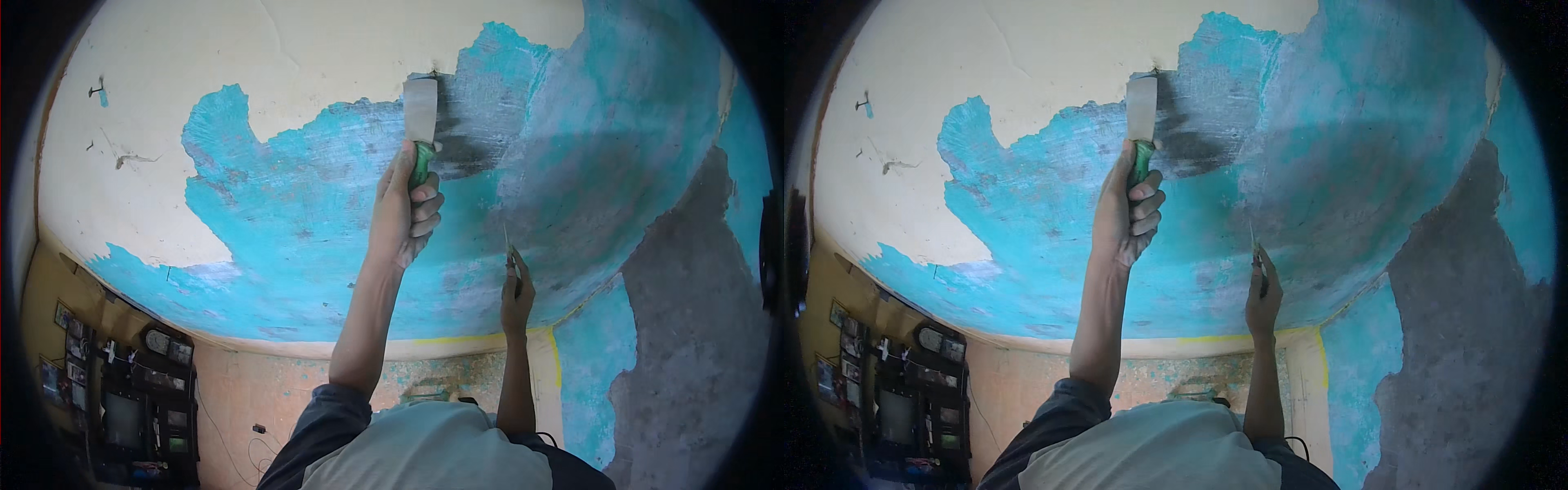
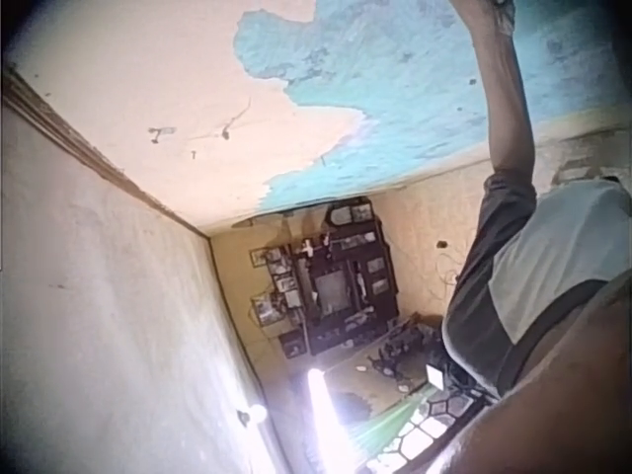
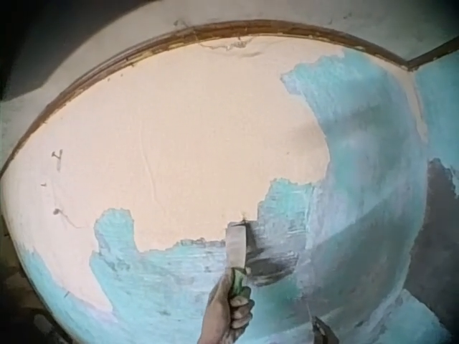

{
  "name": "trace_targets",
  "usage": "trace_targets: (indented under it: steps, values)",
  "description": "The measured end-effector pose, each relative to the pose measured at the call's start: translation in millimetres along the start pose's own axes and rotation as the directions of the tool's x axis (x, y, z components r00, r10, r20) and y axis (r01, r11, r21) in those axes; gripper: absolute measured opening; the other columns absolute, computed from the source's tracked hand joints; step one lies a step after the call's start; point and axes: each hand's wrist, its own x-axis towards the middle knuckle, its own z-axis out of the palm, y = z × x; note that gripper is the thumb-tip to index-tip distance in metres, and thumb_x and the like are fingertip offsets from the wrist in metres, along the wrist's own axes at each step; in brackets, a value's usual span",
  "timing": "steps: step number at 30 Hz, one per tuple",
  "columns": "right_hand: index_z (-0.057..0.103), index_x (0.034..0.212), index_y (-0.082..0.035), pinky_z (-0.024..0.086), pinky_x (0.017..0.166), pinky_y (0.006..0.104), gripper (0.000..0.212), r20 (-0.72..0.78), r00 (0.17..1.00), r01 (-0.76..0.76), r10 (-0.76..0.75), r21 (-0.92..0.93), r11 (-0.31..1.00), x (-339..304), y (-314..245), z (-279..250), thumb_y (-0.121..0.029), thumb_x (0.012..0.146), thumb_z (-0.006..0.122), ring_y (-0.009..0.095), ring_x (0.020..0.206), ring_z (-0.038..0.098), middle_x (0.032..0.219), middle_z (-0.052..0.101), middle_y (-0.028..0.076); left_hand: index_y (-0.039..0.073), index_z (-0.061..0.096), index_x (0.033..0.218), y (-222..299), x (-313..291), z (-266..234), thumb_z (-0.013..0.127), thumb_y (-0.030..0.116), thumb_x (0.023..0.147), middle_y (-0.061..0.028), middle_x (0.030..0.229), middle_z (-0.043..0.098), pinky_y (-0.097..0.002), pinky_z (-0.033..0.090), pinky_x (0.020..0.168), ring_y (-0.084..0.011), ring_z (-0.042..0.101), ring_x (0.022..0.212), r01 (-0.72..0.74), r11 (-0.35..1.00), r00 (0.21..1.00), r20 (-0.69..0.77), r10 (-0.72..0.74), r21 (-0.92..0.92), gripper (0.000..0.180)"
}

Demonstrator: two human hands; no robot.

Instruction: The recorder is scraping old paint from the ceiling using a putty knife and a screwdriver.

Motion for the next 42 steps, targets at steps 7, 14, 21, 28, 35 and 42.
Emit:
trace_targets:
  steps: [7, 14, 21, 28, 35, 42]
  values:
    - [0.057, 0.148, -0.006, 0.028, 0.053, 0.0284, 0.04, 0.01, 1.0, 0.011, -0.011, -0.004, 1.0, 0, 2, 10, -0.021, 0.111, 0.05, 0.005, 0.059, 0.03, 0.094, 0.069, 0.001, 0.014, 0.057, 0.122, -7, -7, -9, 0.045, 0.044, 0.112, 0.0101, 0.063, 0.032, -0.0173, 0.011, 0.034, 0.0013, 0.022, 0.045, 0.034, 0.999, 0.999, -0.016, -0.034, 0.038, 0.034]
    - [0.058, 0.148, -0.007, 0.028, 0.053, 0.0279, 0.039, 0.012, 1.0, -0.022, 0.022, 0.008, 1.0, 0, -3, 9, -0.019, 0.111, 0.051, 0.005, 0.06, 0.03, 0.092, 0.066, 0.0, 0.012, 0.058, 0.119, 5, -2, -15, 0.048, 0.041, 0.112, 0.0094, 0.063, 0.034, -0.017, 0.012, 0.032, 0.0015, 0.021, 0.044, 0.027, 1.0, 1.0, -0.008, -0.027, 0.001, 0.032]
    - [0.058, 0.148, -0.008, 0.024, 0.053, 0.0281, 0.039, -0.003, 1.0, 0.01, -0.01, 0.001, 1.0, -2, -7, 14, -0.019, 0.111, 0.051, 0.005, 0.06, 0.028, 0.076, 0.053, -0.005, 0.011, 0.058, 0.124, 26, 4, -6, 0.047, 0.042, 0.112, 0.0092, 0.063, 0.035, -0.017, 0.011, 0.033, 0.0007, 0.021, 0.044, 0.007, 0.998, 0.996, 0.088, -0.012, 0.054, 0.035]
    - [0.058, 0.148, -0.009, 0.027, 0.053, 0.0279, 0.039, 0.07, 0.997, -0.019, 0.021, -0.03, 0.999, -6, -7, 16, -0.019, 0.111, 0.05, 0.006, 0.06, 0.029, 0.084, 0.06, -0.001, 0.013, 0.06, 0.125, 7, 0, -6, 0.046, 0.042, 0.112, 0.0097, 0.064, 0.034, -0.018, 0.013, 0.034, 0.0002, 0.023, 0.046, 0.066, 0.997, 0.998, -0.016, -0.065, 0.035, 0.035]
    - [0.057, 0.148, -0.008, 0.027, 0.052, 0.0287, 0.039, 0.003, 0.998, 0.061, -0.061, -0.056, 0.997, -3, -7, 14, -0.02, 0.112, 0.05, 0.006, 0.059, 0.029, 0.085, 0.065, 0.0, 0.013, 0.058, 0.125, -7, -13, -10, 0.046, 0.042, 0.112, 0.0095, 0.065, 0.034, -0.018, 0.012, 0.035, 0.0009, 0.023, 0.047, 0.033, 0.999, 0.996, -0.078, -0.033, 0.009, 0.033]
    - [0.057, 0.148, -0.008, 0.028, 0.052, 0.0271, 0.039, 0.003, 1.0, 0.015, -0.015, -0.006, 1.0, -1, -11, 13, -0.017, 0.111, 0.051, 0.005, 0.059, 0.031, 0.092, 0.068, -0.001, 0.014, 0.057, 0.121, 9, -2, -6, 0.046, 0.042, 0.112, 0.0092, 0.065, 0.035, -0.0174, 0.013, 0.034, 0.0009, 0.022, 0.046, 0.006, 0.999, 1.0, -0.002, -0.006, 0.042, 0.032]
